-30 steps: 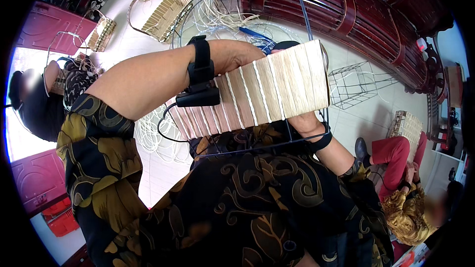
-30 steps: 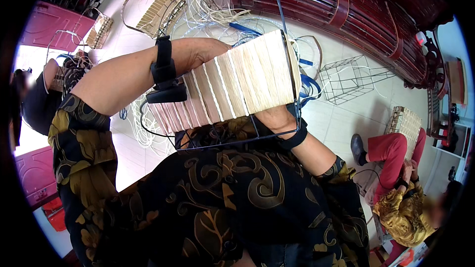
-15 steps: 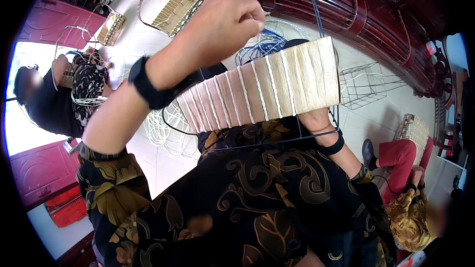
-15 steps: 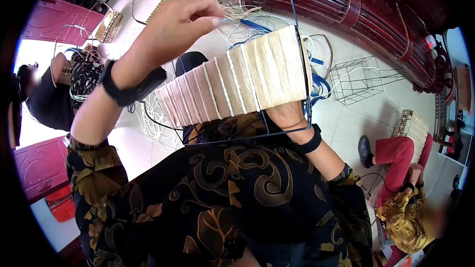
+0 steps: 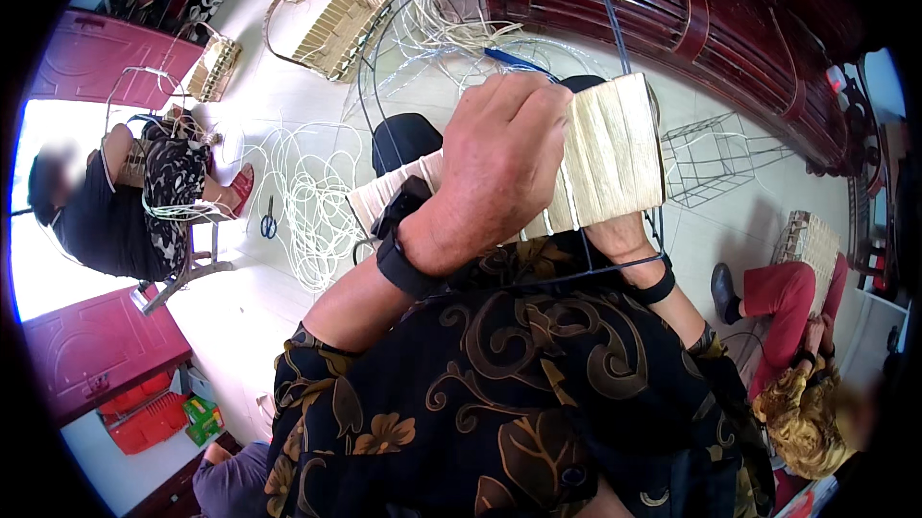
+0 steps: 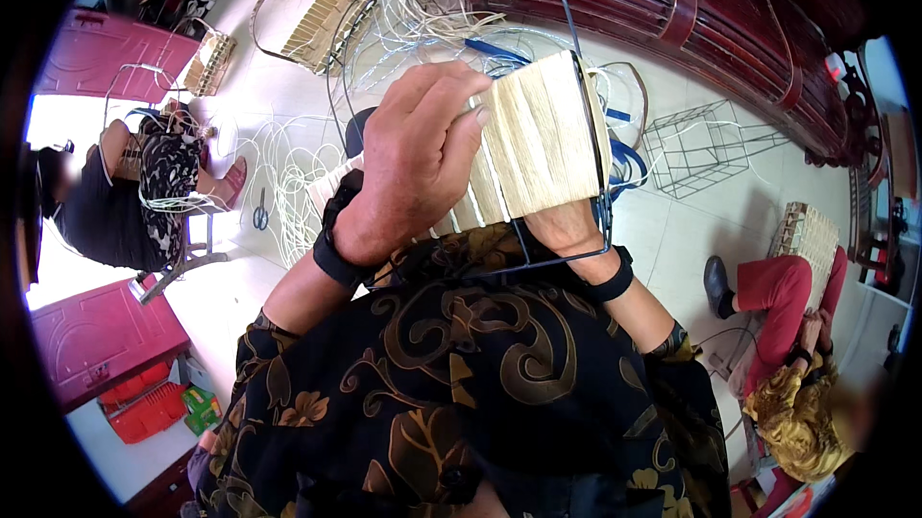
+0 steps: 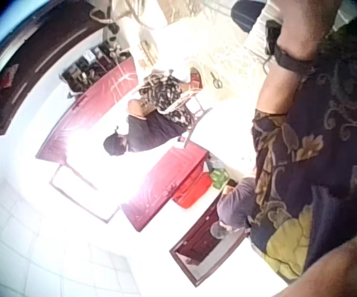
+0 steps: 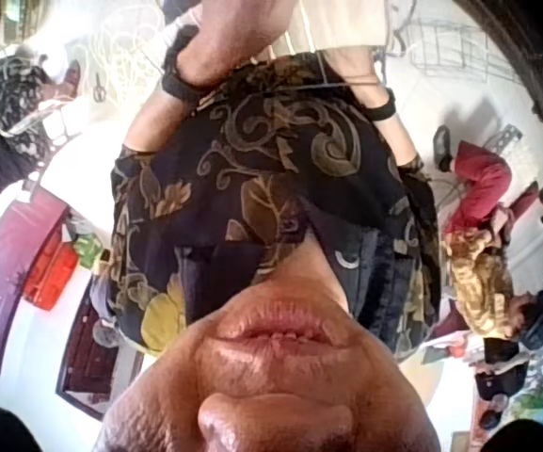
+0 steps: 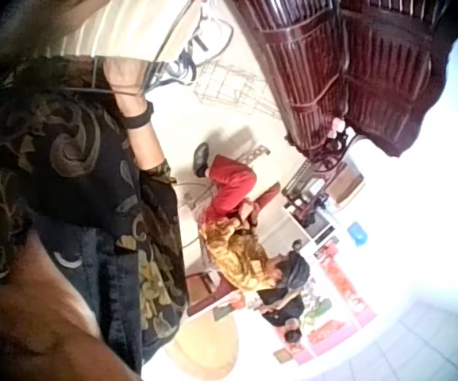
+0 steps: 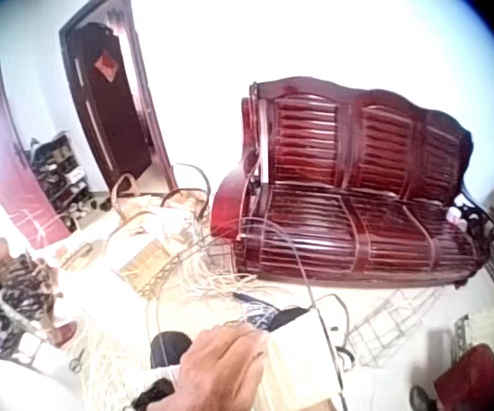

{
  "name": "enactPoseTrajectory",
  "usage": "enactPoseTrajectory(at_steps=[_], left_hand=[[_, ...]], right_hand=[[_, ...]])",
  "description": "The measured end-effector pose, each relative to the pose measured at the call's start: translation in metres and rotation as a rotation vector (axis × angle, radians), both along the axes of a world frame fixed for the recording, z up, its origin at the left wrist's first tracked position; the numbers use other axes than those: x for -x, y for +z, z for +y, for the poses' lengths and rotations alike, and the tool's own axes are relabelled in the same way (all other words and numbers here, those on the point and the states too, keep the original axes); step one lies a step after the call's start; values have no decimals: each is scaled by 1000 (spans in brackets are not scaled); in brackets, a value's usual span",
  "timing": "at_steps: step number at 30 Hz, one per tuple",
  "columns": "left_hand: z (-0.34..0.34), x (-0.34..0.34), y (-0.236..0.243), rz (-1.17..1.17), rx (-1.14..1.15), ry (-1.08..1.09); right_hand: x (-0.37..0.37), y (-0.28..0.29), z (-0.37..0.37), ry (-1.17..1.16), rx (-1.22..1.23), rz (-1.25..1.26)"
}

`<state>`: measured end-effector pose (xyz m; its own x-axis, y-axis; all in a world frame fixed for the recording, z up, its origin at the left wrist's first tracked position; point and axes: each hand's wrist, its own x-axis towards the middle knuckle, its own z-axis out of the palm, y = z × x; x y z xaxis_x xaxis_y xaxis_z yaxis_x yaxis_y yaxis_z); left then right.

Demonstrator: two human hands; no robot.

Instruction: The person is weaving light-colored strips into a metal wire frame by hand, pulling a white cord through the strips and frame to secure them.

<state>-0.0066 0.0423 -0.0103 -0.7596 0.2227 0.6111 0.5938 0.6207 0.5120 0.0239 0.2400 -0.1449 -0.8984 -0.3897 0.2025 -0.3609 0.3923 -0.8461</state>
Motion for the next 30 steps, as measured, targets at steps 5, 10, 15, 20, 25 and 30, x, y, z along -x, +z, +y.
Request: enactPoseTrajectory(at_steps=[5,10,15,20,25,30], left_hand=[[-1,-9,7,-148,47,-30],[-21,-23,27,-519,58,-1],[-28,-36,41,-840,-474,20],[-12,-42,38,-784,-754,38],[-8,-18,17,-657,-330,88],[-5,4,11,-593,-295,-11]], right_hand=[[2,29,0,-58,-318,262],[-5,36,8,-13,-373,340],[-7,24,14,19,-454,516],[-6,39,7,61,-163,205],[-9,62,-1,13,253,-216],[-10,64,5,-23,239,-80]])
